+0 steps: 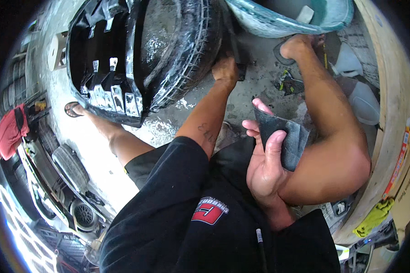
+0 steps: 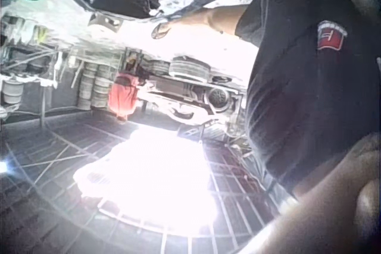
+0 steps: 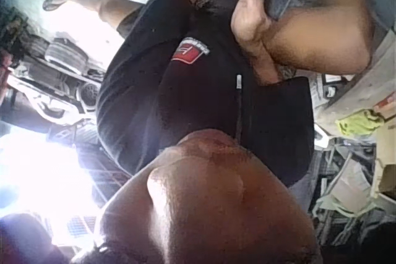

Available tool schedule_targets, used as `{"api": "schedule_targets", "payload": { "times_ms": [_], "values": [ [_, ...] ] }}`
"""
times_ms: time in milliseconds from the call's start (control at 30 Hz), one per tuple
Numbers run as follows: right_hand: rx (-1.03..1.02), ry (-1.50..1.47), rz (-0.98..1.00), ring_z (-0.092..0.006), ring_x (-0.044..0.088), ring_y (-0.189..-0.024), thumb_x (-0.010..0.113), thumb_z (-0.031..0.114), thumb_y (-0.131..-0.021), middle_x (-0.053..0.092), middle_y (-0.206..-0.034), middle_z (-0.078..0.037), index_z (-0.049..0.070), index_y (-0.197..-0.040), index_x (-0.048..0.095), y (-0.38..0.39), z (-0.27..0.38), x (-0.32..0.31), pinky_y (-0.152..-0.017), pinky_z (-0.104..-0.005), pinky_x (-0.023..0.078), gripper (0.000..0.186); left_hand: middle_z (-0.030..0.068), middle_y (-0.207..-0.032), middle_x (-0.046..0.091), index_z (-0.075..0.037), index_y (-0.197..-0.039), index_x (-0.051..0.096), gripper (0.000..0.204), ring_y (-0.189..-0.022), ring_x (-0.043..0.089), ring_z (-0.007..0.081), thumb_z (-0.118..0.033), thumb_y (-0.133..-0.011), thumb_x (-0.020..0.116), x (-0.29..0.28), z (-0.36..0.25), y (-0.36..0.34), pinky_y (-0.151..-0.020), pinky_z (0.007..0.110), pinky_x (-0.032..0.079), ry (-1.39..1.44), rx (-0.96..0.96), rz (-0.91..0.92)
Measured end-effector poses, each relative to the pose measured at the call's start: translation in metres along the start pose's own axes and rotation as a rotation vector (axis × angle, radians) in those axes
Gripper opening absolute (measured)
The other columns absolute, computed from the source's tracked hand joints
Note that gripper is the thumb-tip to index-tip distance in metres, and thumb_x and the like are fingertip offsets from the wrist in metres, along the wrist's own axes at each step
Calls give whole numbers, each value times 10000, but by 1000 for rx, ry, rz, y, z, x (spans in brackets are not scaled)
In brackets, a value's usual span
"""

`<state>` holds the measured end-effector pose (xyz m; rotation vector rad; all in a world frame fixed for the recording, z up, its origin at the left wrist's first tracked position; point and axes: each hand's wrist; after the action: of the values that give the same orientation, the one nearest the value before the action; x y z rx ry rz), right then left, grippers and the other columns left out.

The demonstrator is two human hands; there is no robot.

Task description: Sand a black plastic car part with a sanding block and water.

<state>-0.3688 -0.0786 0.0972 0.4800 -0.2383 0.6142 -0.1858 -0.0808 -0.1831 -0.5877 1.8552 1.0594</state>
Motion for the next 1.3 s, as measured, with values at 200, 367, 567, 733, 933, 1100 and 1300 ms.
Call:
{"api": "schedule_targets", "payload": {
  "times_ms": [200,367,567,733,933,1100,1300],
  "values": [
    [12,7,45,-207,656,-1149,409,375,-1162,583,-1506,-230,-48,-1430,537,0,0,2,-1033,-370,471,516,228,-1156,748,-55,-1363,565,526,-1039,747,409,-172,-877,729,2,-3,-9,-882,531,602,21,82,-60],
    [0,3,46,-215,670,-1123,419,364,-1163,582,-1488,-265,-38,-1417,544,2,0,5,-1037,-376,481,492,243,-1044,745,-98,-1321,579,486,-989,741,429,-252,-885,730,-11,-17,0,-837,542,592,222,107,-99],
    [-18,12,54,-223,701,-1064,450,351,-1158,585,-1463,-305,-7,-1362,560,3,-3,11,-999,-376,508,426,194,-932,736,-5,-965,684,290,-840,734,326,-190,-768,791,-84,-41,48,-770,428,583,720,148,-548],
    [-19,56,60,-232,705,-1060,439,326,-1164,598,-1456,-292,-9,-1358,553,4,-6,16,-972,-353,525,403,145,-863,753,-5,-1001,699,294,-683,709,264,-179,-782,791,-170,-4,55,-707,369,578,581,215,-884],
    [-16,108,100,-225,712,-1059,450,328,-1164,631,-1435,-255,-20,-1360,562,10,-11,20,-944,-336,536,415,235,-988,750,-13,-1032,724,295,-943,737,413,-217,-820,734,-205,33,31,-866,492,581,265,180,-727],
    [-71,230,104,-184,689,-1077,421,391,-1166,641,-1457,-161,-7,-1393,584,6,-17,23,-939,-314,497,487,228,-1133,713,-50,-1222,680,424,-990,714,447,-298,-889,768,-216,38,71,-891,501,574,340,264,-727],
    [-187,437,285,-220,649,-1204,427,394,-1166,630,-1482,-144,-20,-1395,608,22,-20,39,-1068,-341,443,506,138,-1165,738,-49,-1279,681,430,-800,738,193,-209,-904,818,-224,113,151,-769,353,593,665,296,-882]
  ]
}}
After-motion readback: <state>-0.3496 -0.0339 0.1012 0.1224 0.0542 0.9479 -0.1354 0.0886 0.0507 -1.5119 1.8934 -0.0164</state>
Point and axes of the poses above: each hand's wrist, its own y-axis away from the middle knuckle, its own x-axis out of the palm, z = x × y
